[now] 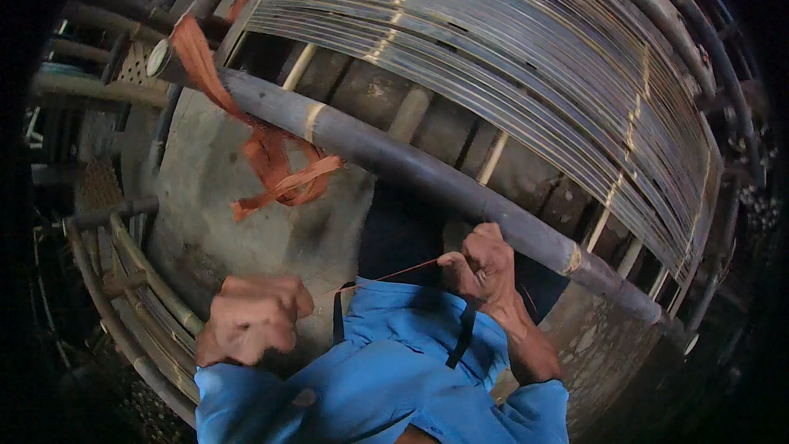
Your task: The person weaves bamboo strips through a vertical frame, using a thin string to tie and secure the horizontal strips to the vertical structure.
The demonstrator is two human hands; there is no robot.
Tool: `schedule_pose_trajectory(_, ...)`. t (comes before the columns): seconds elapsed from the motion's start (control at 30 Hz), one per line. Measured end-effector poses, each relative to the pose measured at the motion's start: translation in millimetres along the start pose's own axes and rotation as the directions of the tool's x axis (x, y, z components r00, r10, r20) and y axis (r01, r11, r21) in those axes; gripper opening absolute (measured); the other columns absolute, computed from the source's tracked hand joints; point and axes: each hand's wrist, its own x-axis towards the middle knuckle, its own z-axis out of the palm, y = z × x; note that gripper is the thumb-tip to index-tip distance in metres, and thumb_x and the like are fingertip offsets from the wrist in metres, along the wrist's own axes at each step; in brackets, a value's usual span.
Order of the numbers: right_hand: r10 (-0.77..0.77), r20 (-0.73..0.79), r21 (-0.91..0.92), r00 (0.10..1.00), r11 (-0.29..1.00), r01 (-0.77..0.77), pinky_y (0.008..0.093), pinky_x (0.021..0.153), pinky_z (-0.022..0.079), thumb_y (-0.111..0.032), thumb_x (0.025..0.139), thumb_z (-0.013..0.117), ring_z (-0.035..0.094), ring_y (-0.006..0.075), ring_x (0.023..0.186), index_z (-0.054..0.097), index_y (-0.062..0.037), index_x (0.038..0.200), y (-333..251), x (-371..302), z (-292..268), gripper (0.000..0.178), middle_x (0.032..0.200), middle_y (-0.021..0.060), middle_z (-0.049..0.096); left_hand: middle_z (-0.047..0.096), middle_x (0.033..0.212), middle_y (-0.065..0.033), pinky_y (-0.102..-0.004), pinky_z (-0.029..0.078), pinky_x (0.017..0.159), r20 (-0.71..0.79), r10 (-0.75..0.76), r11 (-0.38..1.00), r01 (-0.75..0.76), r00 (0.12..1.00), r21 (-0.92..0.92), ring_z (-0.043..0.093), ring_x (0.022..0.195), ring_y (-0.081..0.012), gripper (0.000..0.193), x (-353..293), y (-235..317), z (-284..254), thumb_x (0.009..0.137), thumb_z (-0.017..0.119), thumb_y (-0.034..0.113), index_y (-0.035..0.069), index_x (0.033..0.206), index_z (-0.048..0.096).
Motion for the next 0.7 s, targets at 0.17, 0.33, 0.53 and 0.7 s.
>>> schedule_pose_trajectory(0.17,0.094,0.505,-0.170,0.858,0.985,-0.008,0.0402,0.076,0.041,-0.030,0.081,0.080,0.053,0.0317,0.071,0.060,-0.0036,0.063,-32,18,-26,0.038,0.064,0.0127,0.054,0.069,0.087,-0.0141,-0.0433,0.045,0.089,-0.533,-0.369,0.925,0.354,0.761,-0.136,0.062,0.088,-0.0245,0.053,1,-67,-88,0.104,0.044,0.039,0.000,0.074,0.064)
schedule_pose_trajectory(0.33,-0.034,0.569,-0.235,0.822,0.951,0.202,0.0396,0.102,0.041,-0.038,0.083,0.078,0.052,0.0368,0.122,0.073,-0.0050,0.108,-49,68,-13,0.042,0.104,0.0173,0.069,0.057,0.134,-0.0151,-0.0389,0.040,0.106,-0.983,-0.103,0.874,0.485,0.149,-0.018,0.055,0.122,-0.0253,0.046,-90,-249,-280,0.094,0.055,0.012,0.003,0.139,0.050)
schedule_pose_trajectory(0.53,0.087,0.400,-0.001,0.912,0.996,-0.094,0.0392,0.084,0.052,-0.027,0.086,0.076,0.067,0.0295,0.096,0.069,-0.0030,0.113,-37,140,18,0.037,0.098,0.0155,0.070,0.057,0.121,-0.0149,-0.0359,0.048,0.095,-0.858,-0.410,0.899,-0.024,0.310,-0.438,0.060,0.107,-0.0219,0.081,-34,-300,-270,0.088,0.063,0.004,0.002,0.155,0.017)
schedule_pose_trajectory(0.7,0.010,0.399,0.076,0.917,0.996,-0.045,0.0317,0.075,0.050,-0.021,0.091,0.072,0.062,0.0123,0.080,0.067,0.0015,0.112,-36,191,96,0.032,0.090,0.0082,0.069,0.062,0.103,-0.0088,-0.0302,0.050,0.075,-0.790,-0.455,0.891,0.194,0.411,-0.411,0.060,0.079,-0.0148,0.056,-47,-262,-250,0.085,0.071,0.007,-0.002,0.134,0.046)
